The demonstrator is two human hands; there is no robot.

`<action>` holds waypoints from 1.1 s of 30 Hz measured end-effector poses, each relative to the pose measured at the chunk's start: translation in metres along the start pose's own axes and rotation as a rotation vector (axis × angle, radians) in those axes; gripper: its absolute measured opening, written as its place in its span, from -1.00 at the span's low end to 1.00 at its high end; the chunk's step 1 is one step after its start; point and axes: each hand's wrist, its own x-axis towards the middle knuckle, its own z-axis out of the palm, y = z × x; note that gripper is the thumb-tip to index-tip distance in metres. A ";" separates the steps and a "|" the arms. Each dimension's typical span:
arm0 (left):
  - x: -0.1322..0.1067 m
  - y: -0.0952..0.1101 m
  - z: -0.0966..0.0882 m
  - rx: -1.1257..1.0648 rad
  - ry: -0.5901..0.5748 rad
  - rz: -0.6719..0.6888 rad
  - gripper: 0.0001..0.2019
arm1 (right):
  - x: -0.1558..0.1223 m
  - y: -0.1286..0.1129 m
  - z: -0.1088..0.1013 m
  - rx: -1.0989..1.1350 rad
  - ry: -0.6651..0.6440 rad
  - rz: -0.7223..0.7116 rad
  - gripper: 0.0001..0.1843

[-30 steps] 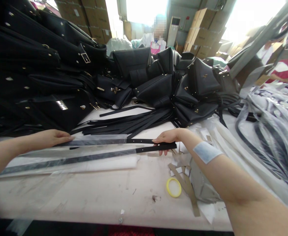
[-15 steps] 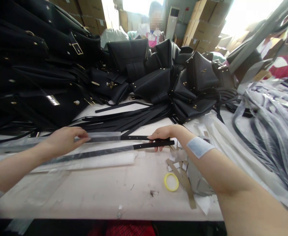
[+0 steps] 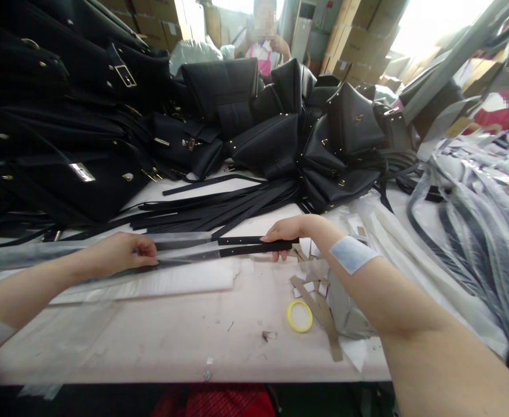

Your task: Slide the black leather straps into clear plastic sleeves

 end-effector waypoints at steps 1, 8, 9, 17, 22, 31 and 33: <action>-0.001 -0.002 -0.001 0.000 0.001 -0.008 -0.68 | 0.000 0.000 0.000 -0.003 0.000 0.001 -0.33; 0.000 -0.006 -0.004 0.152 0.111 0.081 -0.67 | -0.001 -0.004 0.001 -0.052 0.015 0.006 -0.39; 0.001 -0.006 -0.004 0.202 0.146 0.103 -0.68 | -0.001 -0.005 0.002 -0.060 0.019 -0.001 -0.39; 0.014 -0.004 -0.005 0.254 0.161 0.151 -0.79 | 0.003 0.000 0.003 -0.005 0.074 -0.111 -0.39; 0.019 0.008 -0.007 0.182 0.231 0.161 -0.82 | 0.007 -0.005 0.007 -0.072 0.112 -0.152 -0.42; -0.008 0.025 0.006 0.389 0.511 0.449 -0.73 | -0.001 -0.020 0.018 -0.357 0.445 -0.232 -0.52; -0.025 0.023 0.016 0.437 0.694 0.507 -0.71 | -0.009 -0.020 0.024 -0.389 0.525 -0.246 -0.53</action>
